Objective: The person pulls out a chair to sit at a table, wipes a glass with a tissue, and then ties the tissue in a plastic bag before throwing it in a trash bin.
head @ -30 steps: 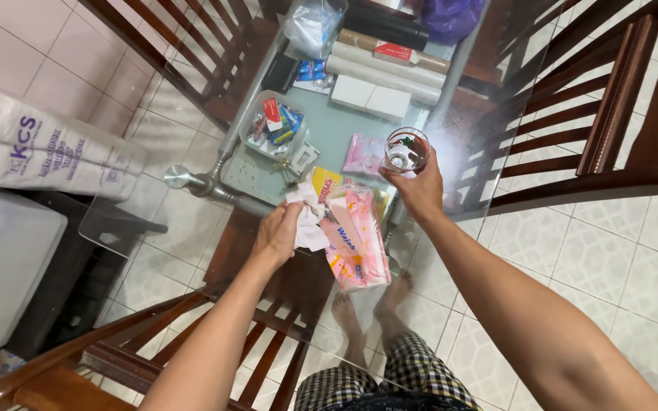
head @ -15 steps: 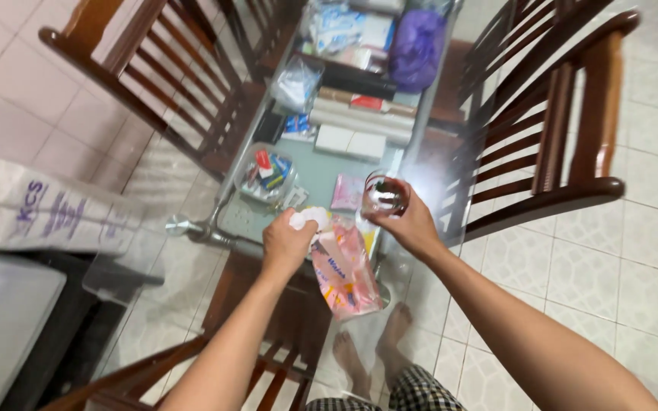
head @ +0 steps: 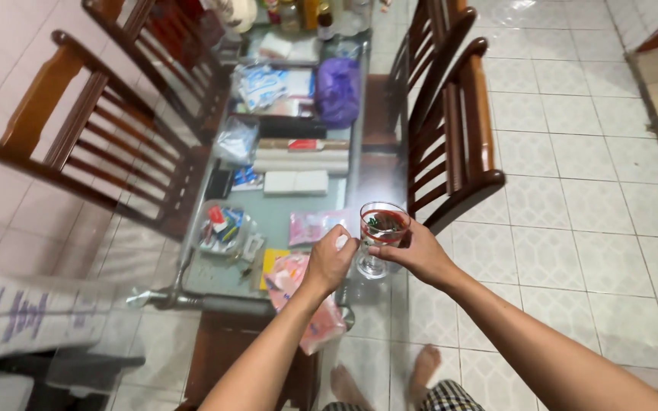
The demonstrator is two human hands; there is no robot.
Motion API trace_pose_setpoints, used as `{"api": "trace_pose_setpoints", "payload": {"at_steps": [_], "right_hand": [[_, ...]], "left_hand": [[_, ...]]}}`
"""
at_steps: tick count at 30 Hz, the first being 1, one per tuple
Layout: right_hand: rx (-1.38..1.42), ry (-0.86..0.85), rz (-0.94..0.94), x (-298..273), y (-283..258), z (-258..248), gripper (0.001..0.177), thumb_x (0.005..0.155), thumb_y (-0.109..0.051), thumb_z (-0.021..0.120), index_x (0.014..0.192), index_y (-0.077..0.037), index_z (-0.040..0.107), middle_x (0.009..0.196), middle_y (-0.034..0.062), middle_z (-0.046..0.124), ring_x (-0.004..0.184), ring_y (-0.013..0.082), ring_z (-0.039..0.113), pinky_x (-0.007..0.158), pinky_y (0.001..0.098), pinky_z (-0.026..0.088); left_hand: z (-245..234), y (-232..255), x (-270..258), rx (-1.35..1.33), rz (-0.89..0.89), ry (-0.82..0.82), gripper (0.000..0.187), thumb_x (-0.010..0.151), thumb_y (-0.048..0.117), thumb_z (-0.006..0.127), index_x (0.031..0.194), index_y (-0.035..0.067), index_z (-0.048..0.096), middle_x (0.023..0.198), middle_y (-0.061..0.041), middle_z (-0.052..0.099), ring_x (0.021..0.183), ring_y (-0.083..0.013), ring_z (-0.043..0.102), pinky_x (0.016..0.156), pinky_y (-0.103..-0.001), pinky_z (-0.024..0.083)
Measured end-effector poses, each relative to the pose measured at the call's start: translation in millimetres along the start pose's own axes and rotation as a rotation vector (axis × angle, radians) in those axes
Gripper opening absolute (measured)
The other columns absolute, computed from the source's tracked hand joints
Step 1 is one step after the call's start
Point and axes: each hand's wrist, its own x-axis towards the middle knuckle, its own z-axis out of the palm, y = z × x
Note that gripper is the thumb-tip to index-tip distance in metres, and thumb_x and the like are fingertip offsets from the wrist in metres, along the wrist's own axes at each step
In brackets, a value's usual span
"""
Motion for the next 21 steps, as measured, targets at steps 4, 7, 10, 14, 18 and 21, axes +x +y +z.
{"api": "trace_pose_setpoints", "payload": {"at_steps": [4,7,10,14,18,21], "right_hand": [[0.087,-0.005,0.018,-4,0,-46,0.062,0.081,-0.026,0.081,0.135,-0.006,0.061,0.121,0.0048,0.072,0.110,0.0148,0.068,0.096,0.0325,0.054],[0.086,0.011,-0.015,-5,0,-84,0.061,0.083,-0.030,0.079,0.136,-0.005,0.061,0.121,0.0055,0.072,0.111,0.0147,0.067,0.095,0.0331,0.054],[0.220,-0.094,-0.039,-4,-7,-128,0.066,0.080,-0.030,0.081,0.136,-0.005,0.059,0.125,0.0053,0.071,0.112,0.0151,0.068,0.097,0.0346,0.056],[0.203,-0.163,-0.057,-4,-17,-193,0.065,0.082,-0.030,0.081,0.137,-0.002,0.059,0.125,0.0079,0.071,0.112,0.0150,0.067,0.097,0.0343,0.055],[0.185,-0.234,-0.096,0,-37,-244,0.064,0.084,-0.030,0.080,0.136,0.000,0.059,0.126,0.0084,0.070,0.114,0.0151,0.065,0.099,0.0343,0.054],[0.139,-0.227,-0.101,7,-50,-279,0.065,0.084,-0.032,0.079,0.137,-0.001,0.058,0.126,0.0084,0.070,0.113,0.0155,0.066,0.098,0.0343,0.054]], "left_hand": [[31,43,13,-0.032,-0.044,-0.016,0.043,0.100,0.043,0.057,0.087,0.002,0.063,0.072,-0.019,0.063,0.068,-0.0288,0.056,0.069,-0.040,0.050],[62,77,25,-0.059,-0.054,0.020,0.043,0.099,0.043,0.055,0.087,0.003,0.065,0.068,-0.016,0.064,0.063,-0.0250,0.058,0.065,-0.040,0.050],[101,109,43,-0.037,-0.024,0.148,0.043,0.101,0.042,0.056,0.085,0.003,0.065,0.065,-0.014,0.063,0.060,-0.0227,0.058,0.062,-0.039,0.049],[149,143,67,-0.220,-0.171,0.180,0.035,0.097,0.040,0.055,0.087,0.006,0.061,0.063,-0.010,0.065,0.055,-0.0193,0.065,0.051,-0.040,0.050],[187,173,90,-0.208,-0.029,0.248,0.039,0.104,0.043,0.051,0.090,0.008,0.062,0.064,-0.006,0.063,0.055,-0.0150,0.058,0.051,-0.032,0.046],[212,183,108,-0.488,-0.016,0.154,0.035,0.107,0.039,0.040,0.101,0.009,0.056,0.074,-0.004,0.061,0.058,-0.0114,0.054,0.052,-0.029,0.043]]}}
